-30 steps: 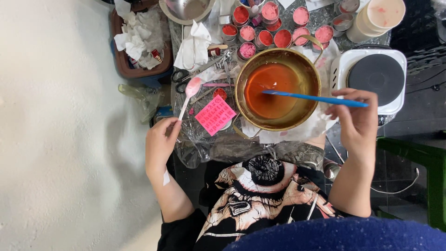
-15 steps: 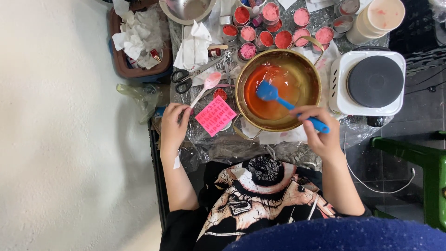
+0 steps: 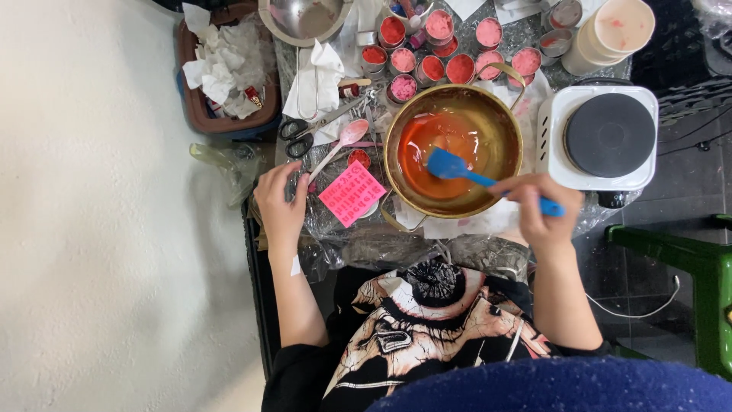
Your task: The recorder is mixing and preparing colored wax melts in a workshop environment.
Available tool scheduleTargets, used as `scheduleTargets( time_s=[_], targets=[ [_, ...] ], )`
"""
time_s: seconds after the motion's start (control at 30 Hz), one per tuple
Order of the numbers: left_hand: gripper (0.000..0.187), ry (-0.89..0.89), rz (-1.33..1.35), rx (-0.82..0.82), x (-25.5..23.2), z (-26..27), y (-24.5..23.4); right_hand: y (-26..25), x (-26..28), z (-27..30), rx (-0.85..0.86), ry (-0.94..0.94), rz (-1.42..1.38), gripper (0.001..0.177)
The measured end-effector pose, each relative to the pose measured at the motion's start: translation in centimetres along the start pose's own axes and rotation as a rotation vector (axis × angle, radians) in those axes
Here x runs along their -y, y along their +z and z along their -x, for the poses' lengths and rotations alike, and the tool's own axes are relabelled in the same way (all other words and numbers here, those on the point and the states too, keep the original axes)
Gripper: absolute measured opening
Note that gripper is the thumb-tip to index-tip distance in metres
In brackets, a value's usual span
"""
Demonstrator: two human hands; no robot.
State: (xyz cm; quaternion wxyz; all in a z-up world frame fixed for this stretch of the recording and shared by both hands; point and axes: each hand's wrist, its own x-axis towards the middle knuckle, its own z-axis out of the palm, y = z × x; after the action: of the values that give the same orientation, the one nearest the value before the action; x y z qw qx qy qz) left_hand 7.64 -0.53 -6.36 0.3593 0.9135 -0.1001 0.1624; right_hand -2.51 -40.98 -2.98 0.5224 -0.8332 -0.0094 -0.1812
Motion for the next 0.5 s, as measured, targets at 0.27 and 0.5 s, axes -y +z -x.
scheduleTargets(
  time_s=[0.27,0.5],
  targets=[
    [0.007,0.034,-0.024,-0.150,-7.6,7.9,2.1,-0.3,1.5,-1.1,-0.063,-0.075,0.011,0.028],
    [0.028,-0.533,0.654,0.530,-12.1,9.6,6.3,-1.7,-0.6,0.8,-0.230,-0.038,-0.108,0.040]
  ],
)
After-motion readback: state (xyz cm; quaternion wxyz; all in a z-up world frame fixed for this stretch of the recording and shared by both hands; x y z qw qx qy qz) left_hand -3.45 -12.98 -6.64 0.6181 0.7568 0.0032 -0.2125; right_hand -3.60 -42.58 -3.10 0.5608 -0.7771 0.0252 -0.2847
